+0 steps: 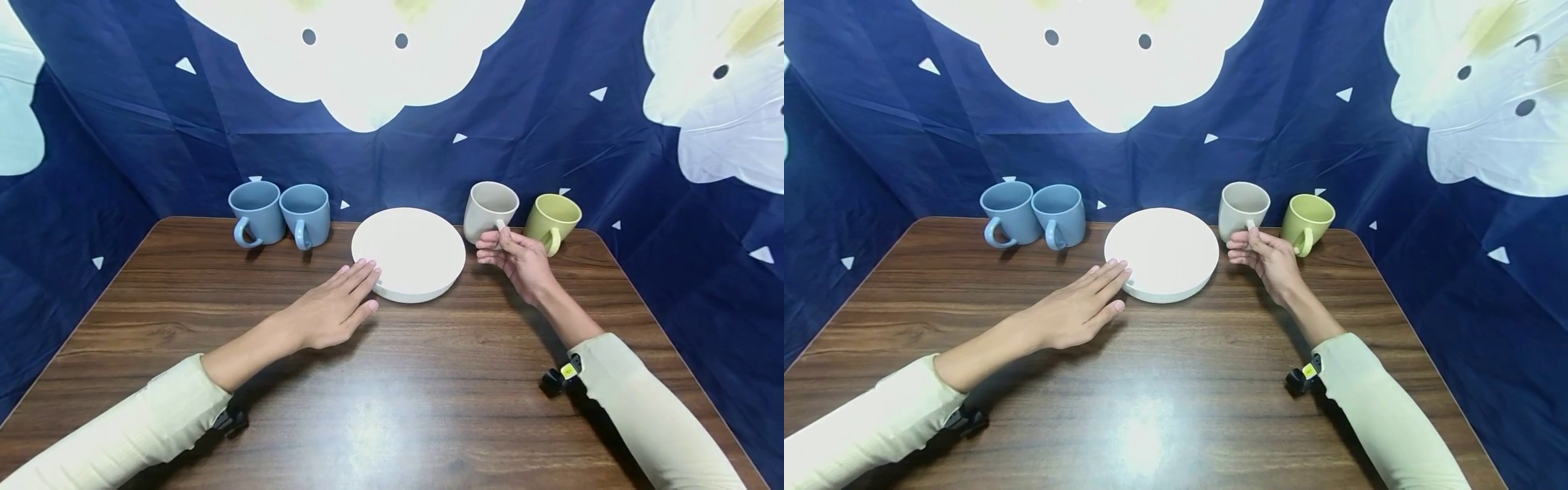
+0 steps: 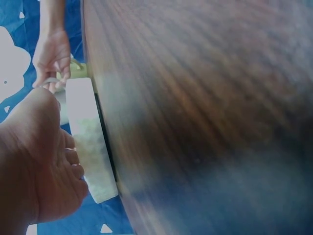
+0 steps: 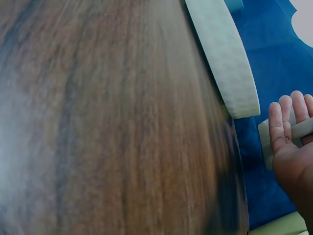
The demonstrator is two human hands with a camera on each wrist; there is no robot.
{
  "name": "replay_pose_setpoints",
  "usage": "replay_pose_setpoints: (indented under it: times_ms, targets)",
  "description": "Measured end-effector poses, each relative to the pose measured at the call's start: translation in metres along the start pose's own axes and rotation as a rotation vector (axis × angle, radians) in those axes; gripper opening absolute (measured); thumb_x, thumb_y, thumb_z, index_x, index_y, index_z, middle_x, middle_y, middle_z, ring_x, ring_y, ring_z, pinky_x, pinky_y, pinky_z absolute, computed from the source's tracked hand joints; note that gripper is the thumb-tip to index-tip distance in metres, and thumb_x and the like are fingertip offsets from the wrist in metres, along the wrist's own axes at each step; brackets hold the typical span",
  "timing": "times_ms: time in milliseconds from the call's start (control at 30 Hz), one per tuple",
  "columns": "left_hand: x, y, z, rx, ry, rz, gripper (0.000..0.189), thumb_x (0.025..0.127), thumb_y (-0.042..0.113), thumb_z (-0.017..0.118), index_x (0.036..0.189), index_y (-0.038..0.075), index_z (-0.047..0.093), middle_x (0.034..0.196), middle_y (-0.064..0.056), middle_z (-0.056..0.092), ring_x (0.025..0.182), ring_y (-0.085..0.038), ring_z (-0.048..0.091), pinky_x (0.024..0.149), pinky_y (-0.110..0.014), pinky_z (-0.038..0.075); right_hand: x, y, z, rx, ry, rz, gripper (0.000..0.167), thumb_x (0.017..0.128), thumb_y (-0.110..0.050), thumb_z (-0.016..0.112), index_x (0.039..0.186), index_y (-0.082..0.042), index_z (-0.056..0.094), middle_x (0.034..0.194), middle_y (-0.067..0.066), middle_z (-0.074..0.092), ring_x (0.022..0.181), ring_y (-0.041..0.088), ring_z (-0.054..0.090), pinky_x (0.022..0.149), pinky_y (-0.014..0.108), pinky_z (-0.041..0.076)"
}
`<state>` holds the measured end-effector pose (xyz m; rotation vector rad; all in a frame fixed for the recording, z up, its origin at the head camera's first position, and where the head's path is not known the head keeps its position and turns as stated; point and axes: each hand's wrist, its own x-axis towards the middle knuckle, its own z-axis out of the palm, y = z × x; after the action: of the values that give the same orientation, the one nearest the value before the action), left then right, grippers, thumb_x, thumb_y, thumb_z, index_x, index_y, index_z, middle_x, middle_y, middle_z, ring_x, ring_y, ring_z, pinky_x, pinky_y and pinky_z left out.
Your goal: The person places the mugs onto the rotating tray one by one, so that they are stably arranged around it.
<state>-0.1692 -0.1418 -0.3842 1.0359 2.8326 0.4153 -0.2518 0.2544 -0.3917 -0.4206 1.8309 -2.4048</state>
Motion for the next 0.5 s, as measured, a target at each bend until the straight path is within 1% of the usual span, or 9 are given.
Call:
replay_pose_setpoints:
  times_ms: [300, 500]
  targets:
    - [0.0, 0.0, -0.001, 0.0, -0.008, -0.003, 0.07, 0.123, 0.043, 0.036, 0.178, 0.0, 0.025, 0.189, -0.019, 0.019, 0.179, -0.035, 0.014, 0.147, -0.055, 0.016, 0.004, -0.005, 0.007, -0.003, 0.009, 0.001, 0.04, 0.12, -0.033, 0.051, 0.118, -0.003, 0.078, 0.103, 0.006, 0.085, 0.092, 0.016, 0.081, 0.091, 0.03, 0.069]
    - [0.001, -0.001, -0.001, -0.002, -0.006, -0.002, 0.07, 0.123, 0.043, 0.037, 0.178, 0.0, 0.026, 0.189, -0.02, 0.019, 0.178, -0.036, 0.015, 0.147, -0.056, 0.015, 0.007, -0.006, 0.011, -0.009, -0.004, -0.002, 0.041, 0.12, -0.033, 0.05, 0.122, -0.001, 0.075, 0.105, 0.006, 0.084, 0.093, 0.017, 0.081, 0.092, 0.03, 0.069]
